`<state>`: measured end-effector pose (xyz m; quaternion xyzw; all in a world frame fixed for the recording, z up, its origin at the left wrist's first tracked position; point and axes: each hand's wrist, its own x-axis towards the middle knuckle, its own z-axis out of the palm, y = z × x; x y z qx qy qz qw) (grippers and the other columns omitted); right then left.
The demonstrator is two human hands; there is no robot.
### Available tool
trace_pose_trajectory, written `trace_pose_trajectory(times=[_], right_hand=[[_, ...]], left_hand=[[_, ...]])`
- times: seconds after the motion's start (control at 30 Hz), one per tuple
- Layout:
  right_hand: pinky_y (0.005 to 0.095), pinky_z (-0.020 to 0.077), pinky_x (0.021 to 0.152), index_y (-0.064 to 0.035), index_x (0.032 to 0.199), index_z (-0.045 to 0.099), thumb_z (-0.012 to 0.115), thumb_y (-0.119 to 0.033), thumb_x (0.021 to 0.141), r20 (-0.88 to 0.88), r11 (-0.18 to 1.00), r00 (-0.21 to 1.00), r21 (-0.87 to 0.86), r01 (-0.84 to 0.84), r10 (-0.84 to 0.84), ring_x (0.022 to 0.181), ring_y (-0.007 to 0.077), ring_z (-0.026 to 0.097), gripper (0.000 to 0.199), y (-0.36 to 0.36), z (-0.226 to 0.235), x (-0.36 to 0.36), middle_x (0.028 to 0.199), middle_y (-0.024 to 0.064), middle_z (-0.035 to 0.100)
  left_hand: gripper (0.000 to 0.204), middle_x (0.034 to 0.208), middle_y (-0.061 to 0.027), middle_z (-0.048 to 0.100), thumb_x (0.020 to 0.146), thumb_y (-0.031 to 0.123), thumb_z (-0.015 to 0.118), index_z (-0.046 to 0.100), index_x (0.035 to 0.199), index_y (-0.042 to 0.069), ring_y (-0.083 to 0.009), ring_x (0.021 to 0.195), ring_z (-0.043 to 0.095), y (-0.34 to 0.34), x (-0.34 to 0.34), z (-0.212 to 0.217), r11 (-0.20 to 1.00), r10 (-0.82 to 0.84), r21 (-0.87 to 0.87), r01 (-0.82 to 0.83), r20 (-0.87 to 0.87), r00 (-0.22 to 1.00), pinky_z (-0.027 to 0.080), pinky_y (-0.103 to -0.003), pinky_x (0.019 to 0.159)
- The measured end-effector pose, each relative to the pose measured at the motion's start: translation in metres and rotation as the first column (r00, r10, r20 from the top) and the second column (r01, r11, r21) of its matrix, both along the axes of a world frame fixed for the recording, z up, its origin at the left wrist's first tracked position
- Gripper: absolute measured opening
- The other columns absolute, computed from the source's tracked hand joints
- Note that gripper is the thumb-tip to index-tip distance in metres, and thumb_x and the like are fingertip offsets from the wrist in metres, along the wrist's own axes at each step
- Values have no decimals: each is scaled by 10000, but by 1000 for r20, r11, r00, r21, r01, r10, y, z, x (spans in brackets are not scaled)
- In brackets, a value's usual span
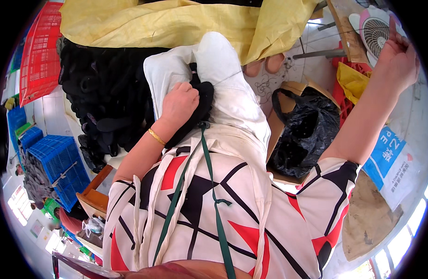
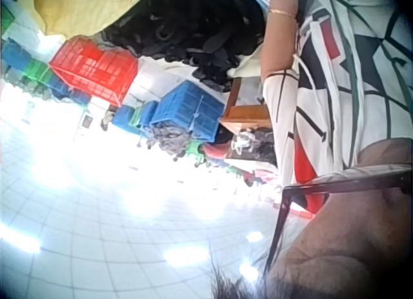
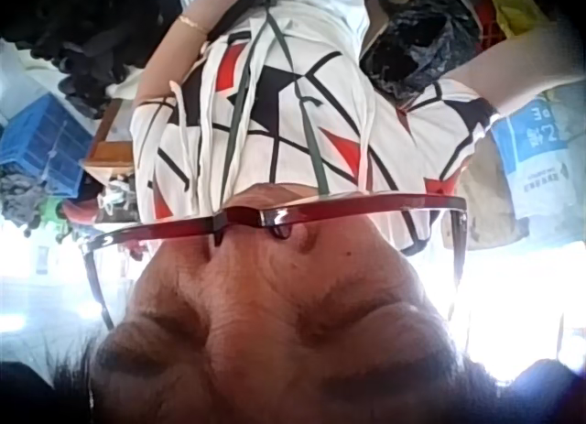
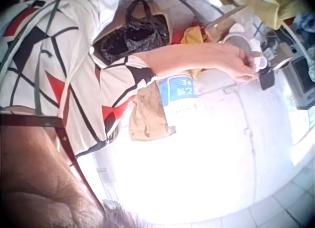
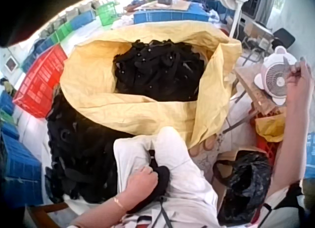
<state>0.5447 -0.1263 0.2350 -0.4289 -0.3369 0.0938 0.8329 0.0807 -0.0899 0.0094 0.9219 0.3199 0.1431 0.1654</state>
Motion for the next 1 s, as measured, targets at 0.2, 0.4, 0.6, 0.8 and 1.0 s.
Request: trace_pose_trajectory(times=[0.2,0.4,0.6,0.8,1.0], right_hand=[[264,501,898,-156,1191,661,557,1,911,282,760,944,-648,57,170,885,160,642,337,26,-104,-98,979,-22,685],[415,523,714,-74,928,617,591,-77,831,522,510,126,-852,115,843,875,311,621,101,3,-187,-227,870,89,584],[429,515,657,-78,889,601,631,-110,833,428,420,36,-897,137,903,904,301,627,71,-2,-197,-269,871,88,583],[466,525,660,-28,824,655,628,-447,873,122,102,97,-977,185,988,770,354,663,422,-25,-154,-296,787,150,658],[472,538,693,-8,835,709,603,-476,872,-228,-227,21,-954,198,973,792,384,674,481,-39,-188,-324,792,203,683]], left_hand=[[135,795,-102,614,856,148,688,677,836,15,-248,754,611,14,-15,-14,779,249,-607,-155,73,966,484,-328,670],[169,795,-30,629,877,159,708,691,878,-10,-99,732,554,24,-21,-31,551,347,-818,-164,46,937,462,-276,679],[150,772,3,648,879,140,708,705,896,-9,-81,712,563,20,-24,-47,387,442,-907,-168,22,897,458,-241,668],[114,765,30,646,877,150,713,714,889,36,-48,671,542,17,-25,-41,200,549,-974,-102,26,835,415,-214,600],[124,745,40,632,868,179,725,717,867,56,-36,634,509,15,-26,-35,213,541,-973,-92,39,840,385,-212,561]])
